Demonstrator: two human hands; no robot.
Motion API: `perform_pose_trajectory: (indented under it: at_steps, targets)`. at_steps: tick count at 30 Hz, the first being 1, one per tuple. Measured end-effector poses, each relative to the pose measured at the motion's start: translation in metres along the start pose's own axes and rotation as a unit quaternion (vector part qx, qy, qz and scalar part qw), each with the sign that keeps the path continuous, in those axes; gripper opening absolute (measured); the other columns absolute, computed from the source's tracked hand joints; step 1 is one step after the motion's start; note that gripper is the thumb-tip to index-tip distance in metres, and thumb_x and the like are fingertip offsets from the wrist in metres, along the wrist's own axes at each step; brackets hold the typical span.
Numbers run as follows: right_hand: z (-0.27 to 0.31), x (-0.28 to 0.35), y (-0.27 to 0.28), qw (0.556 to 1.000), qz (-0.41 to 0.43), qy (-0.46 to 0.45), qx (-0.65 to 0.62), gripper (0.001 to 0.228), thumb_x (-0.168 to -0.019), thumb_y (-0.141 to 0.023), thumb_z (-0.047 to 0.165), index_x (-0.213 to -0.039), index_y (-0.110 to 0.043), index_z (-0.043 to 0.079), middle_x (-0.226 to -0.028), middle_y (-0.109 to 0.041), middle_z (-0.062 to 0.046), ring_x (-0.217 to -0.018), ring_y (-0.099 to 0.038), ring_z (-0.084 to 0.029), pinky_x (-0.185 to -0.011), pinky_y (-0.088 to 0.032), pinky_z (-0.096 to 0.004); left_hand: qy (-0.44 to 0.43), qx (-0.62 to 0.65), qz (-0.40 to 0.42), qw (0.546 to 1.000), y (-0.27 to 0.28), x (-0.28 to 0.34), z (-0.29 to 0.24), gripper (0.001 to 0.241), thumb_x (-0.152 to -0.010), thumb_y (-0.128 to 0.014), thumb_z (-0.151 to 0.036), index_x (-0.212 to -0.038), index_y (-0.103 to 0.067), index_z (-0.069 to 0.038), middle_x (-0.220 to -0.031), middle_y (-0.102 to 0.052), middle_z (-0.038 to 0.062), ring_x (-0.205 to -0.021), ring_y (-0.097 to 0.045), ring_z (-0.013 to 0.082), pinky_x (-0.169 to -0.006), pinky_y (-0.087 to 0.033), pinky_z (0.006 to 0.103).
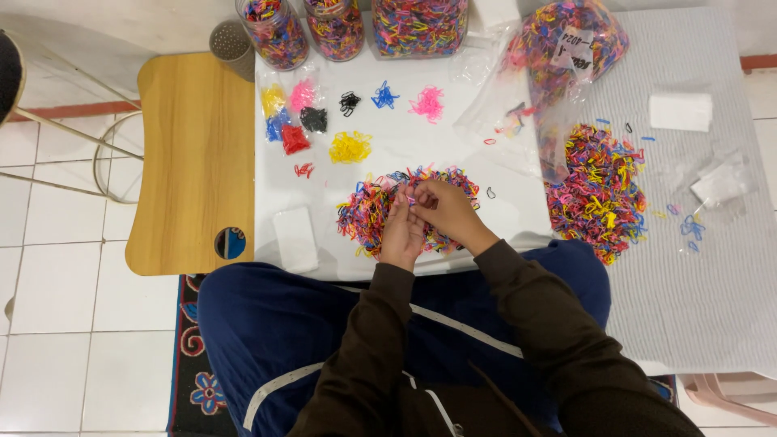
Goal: Sort through a large pile of colorful rubber bands on a white surface.
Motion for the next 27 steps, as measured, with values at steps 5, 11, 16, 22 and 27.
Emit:
perform_pose_trajectory:
  at_steps: [5, 11, 16, 22, 27]
  targets:
    - [-0.004, 0.000, -0.005, 1.000, 0.003, -0.003, -0.012, 0.023, -0.081, -0.083, 0.015, -0.100, -0.073, 0.006, -0.085, -0.070, -0.011, -0.084, -0.071, -0.029, -0.070, -0.057, -0.038, 0.003, 0.021, 0.011, 1.000, 0.010, -0.012, 0.005, 0.043, -0.104, -0.063, -0.024, -0.144, -0.055, -0.013, -0.131, -0.069, 0.005, -0.111, -0.070, 0.0213, -0.102, -0.059, 0.0381]
    - [-0.015, -0.004, -0.007, 0.999, 0.012, -0.026, -0.015, 0.017, -0.085, -0.079, 0.019, -0.096, -0.073, 0.007, -0.083, -0.071, -0.012, -0.082, -0.070, -0.030, -0.070, -0.056, -0.039, 0.018, 0.031, 0.018, 0.999, 0.011, -0.012, 0.009, 0.041, -0.102, -0.065, -0.022, -0.141, -0.057, -0.014, -0.129, -0.070, 0.006, -0.115, -0.069, 0.0243, -0.106, -0.057, 0.0404]
    - [-0.027, -0.007, -0.008, 0.999, 0.017, -0.036, 0.017, 0.018, -0.081, -0.078, 0.021, -0.095, -0.073, 0.009, -0.083, -0.070, -0.012, -0.085, -0.071, -0.032, -0.072, -0.056, -0.041, 0.026, 0.024, 0.022, 0.999, 0.018, -0.020, 0.016, 0.035, -0.102, -0.065, -0.022, -0.137, -0.061, -0.016, -0.127, -0.071, 0.009, -0.117, -0.069, 0.0265, -0.108, -0.055, 0.0426]
    - [-0.008, -0.003, -0.002, 0.994, 0.055, -0.024, 0.090, 0.012, -0.081, -0.071, 0.015, -0.089, -0.068, 0.006, -0.081, -0.067, -0.016, -0.083, -0.070, -0.039, -0.071, -0.055, -0.046, 0.030, 0.035, 0.021, 0.999, 0.028, -0.026, 0.023, 0.034, -0.104, -0.062, -0.022, -0.137, -0.062, -0.016, -0.124, -0.073, 0.006, -0.115, -0.070, 0.0238, -0.107, -0.056, 0.0420]
    - [-0.003, -0.003, 0.007, 0.983, 0.107, -0.033, 0.145, 0.015, -0.079, -0.071, 0.017, -0.088, -0.067, 0.006, -0.082, -0.067, -0.017, -0.084, -0.070, -0.041, -0.071, -0.055, -0.049, 0.033, 0.041, 0.011, 0.999, 0.015, -0.013, 0.011, 0.040, -0.105, -0.061, -0.021, -0.143, -0.055, -0.011, -0.130, -0.069, 0.005, -0.125, -0.063, 0.0233, -0.109, -0.054, 0.0385]
Point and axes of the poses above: each hand's wrist, its own x-axis away from the middle knuckle, its own y-axis out of the back of the hand, z = x × y, the point moved 7 cm from there along -x, towards the middle knuckle
